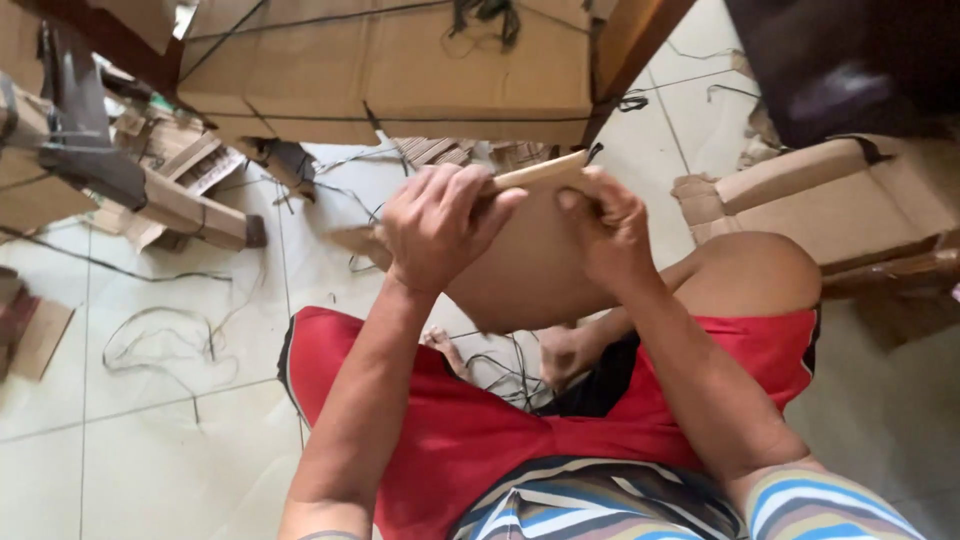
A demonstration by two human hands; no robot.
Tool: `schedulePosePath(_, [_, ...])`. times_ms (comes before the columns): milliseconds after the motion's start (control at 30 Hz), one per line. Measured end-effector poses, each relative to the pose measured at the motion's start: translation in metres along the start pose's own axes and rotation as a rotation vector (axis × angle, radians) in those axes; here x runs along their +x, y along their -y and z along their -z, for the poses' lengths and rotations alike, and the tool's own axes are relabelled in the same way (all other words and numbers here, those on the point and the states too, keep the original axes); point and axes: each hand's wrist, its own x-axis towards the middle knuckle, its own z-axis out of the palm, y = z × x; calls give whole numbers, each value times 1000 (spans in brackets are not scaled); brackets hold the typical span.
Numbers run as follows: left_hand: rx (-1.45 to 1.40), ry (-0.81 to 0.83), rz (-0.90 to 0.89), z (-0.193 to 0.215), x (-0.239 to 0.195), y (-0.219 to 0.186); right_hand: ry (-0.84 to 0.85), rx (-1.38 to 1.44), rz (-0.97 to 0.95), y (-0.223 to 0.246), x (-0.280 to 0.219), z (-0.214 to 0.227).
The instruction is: The person ties wire around a large cardboard structure, then picks up a smaller cardboard piece from the floor and attaches it to the structure using wire. The person sits on the floor to continue securing the cardboard pieces with wire.
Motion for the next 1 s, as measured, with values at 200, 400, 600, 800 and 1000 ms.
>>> schedulePosePath(200, [226, -419, 186, -37, -13, -12, -308, -5, 46, -25, -22, 52])
schedulePosePath(400, [-645, -239, 636, -73, -3, -32, -425, 46, 81, -27, -20, 70])
schedulePosePath(600, [-922, -105, 730, -69, 42, -31, -479, 65, 79, -43, -14, 93])
schedulePosePath(800, [-959, -46, 670, -97, 53, -34, -529, 115, 70, -64, -14, 106])
schedulePosePath(1000, [-847, -154, 772, -109, 65, -56, -585, 40, 38, -68, -13, 112])
